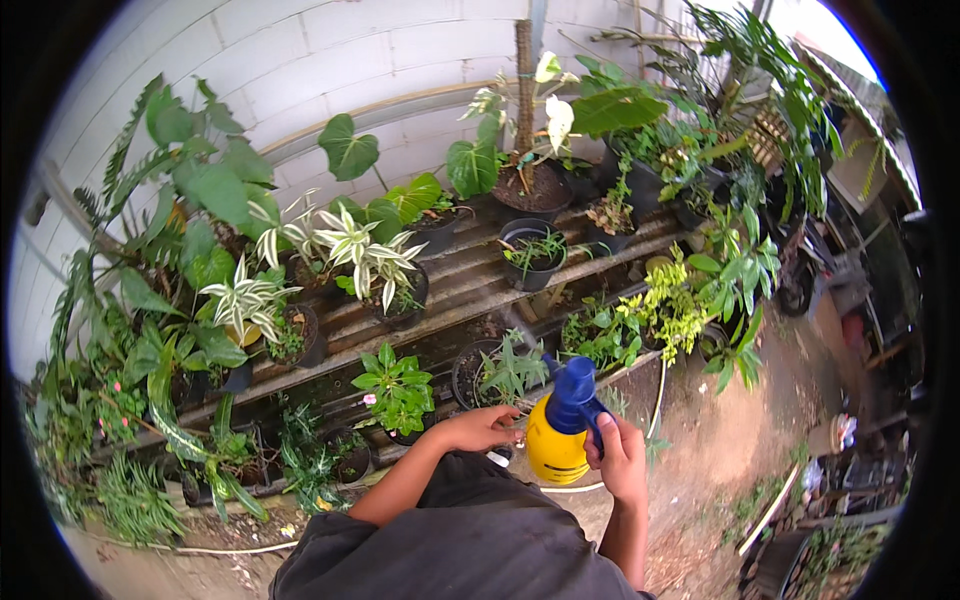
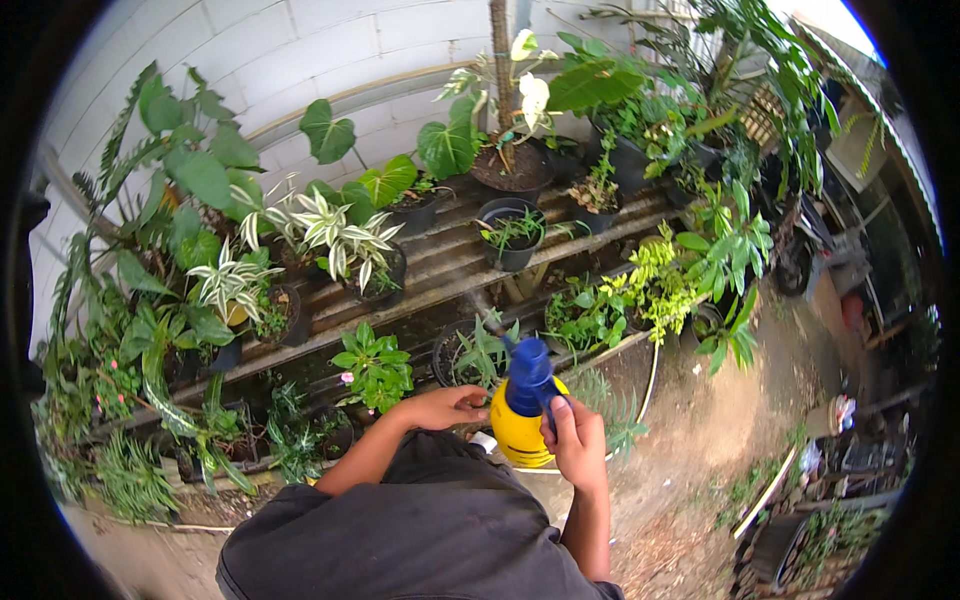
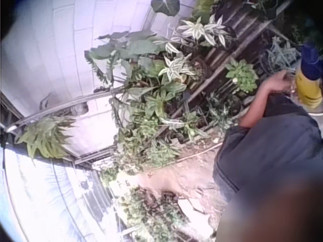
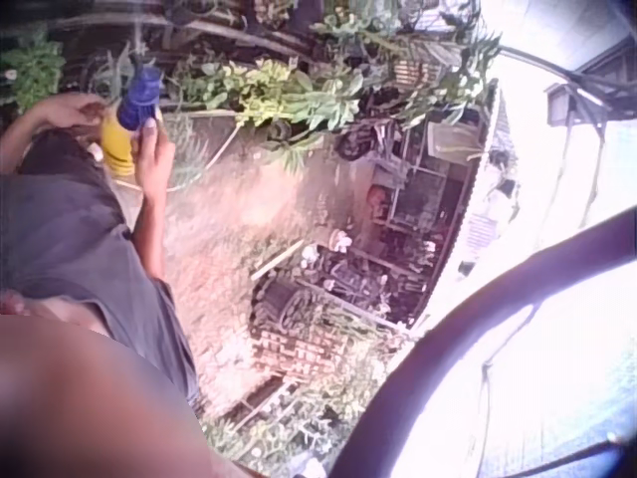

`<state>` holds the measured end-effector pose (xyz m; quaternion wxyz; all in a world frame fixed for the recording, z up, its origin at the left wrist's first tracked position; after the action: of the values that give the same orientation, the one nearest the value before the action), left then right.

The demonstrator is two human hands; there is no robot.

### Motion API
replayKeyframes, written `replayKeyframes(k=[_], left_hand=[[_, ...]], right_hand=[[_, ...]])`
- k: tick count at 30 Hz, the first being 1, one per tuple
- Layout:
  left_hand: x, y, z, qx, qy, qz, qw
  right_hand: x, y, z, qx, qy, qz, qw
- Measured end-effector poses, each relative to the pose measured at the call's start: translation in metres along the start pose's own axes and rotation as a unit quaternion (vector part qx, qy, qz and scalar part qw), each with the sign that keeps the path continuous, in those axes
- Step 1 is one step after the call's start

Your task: The person uses a yellow and blue handheld sprayer to mist water onto potted plants arranged on wooden shelves in a greenhouse. They walk along the aisle, repeatedly pumping the sprayer and directing the mist at different plants on both sides of the aisle.

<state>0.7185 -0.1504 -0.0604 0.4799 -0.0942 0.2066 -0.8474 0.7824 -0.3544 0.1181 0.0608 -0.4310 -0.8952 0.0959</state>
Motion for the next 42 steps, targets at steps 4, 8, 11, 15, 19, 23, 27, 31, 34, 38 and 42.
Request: replayKeyframes(k=[4, 8, 11, 15, 19, 23, 27, 31, 34, 38, 42], left_hand=[[0.015, -0.022, 0.025, 0.077, -0.057, 0.038, 0.995], [0.043, -0.049, 0.041, 0.117, -0.066, 0.100, 0.986], [0.068, -0.070, 0.055, 0.155, -0.052, 0.180, 0.970], [0.118, -0.098, 0.074, 0.234, -0.089, 0.255, 0.934], [0.181, -0.123, 0.073, 0.228, -0.068, 0.324, 0.916], [0.254, -0.149, 0.061, 0.224, -0.098, 0.372, 0.896], [0.325, -0.186, 0.052, 0.205, -0.070, 0.445, 0.869], [0.369, -0.211, 0.041, 0.174, -0.132, 0.491, 0.843], [0.383, -0.215, 0.049, 0.168, -0.097, 0.503, 0.842], [0.396, -0.218, 0.062, 0.203, -0.046, 0.531, 0.822], [0.403, -0.212, 0.069, 0.230, -0.015, 0.536, 0.812]], right_hand=[[0.016, 0.000, -0.006, -0.030, -0.154, -0.096, 0.983], [0.014, -0.015, 0.002, -0.040, -0.026, -0.091, 0.995], [0.024, -0.035, 0.002, -0.069, -0.091, -0.167, 0.979], [0.019, -0.068, 0.008, -0.070, -0.045, -0.186, 0.979], [0.024, -0.115, 0.019, -0.089, -0.098, -0.269, 0.954], [0.017, -0.155, 0.041, -0.080, -0.014, -0.278, 0.957], [0.034, -0.193, 0.063, -0.091, 0.018, -0.339, 0.936], [0.040, -0.222, 0.080, -0.054, 0.107, -0.317, 0.941], [0.043, -0.243, 0.079, -0.055, 0.154, -0.326, 0.931], [0.050, -0.270, 0.073, -0.100, 0.071, -0.371, 0.921], [0.038, -0.277, 0.082, -0.068, 0.157, -0.310, 0.935]])
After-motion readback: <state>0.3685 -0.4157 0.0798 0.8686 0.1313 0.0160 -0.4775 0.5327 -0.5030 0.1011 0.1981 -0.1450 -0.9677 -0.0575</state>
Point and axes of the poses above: each hand's wrist, its own y-axis towards the middle knuckle, its own x-axis out of the palm, z = x × y, the point moved 9 cm from there along y, towards the middle knuckle, and after that the axes turned 11 degrees about -z, right-handed, at the moved point
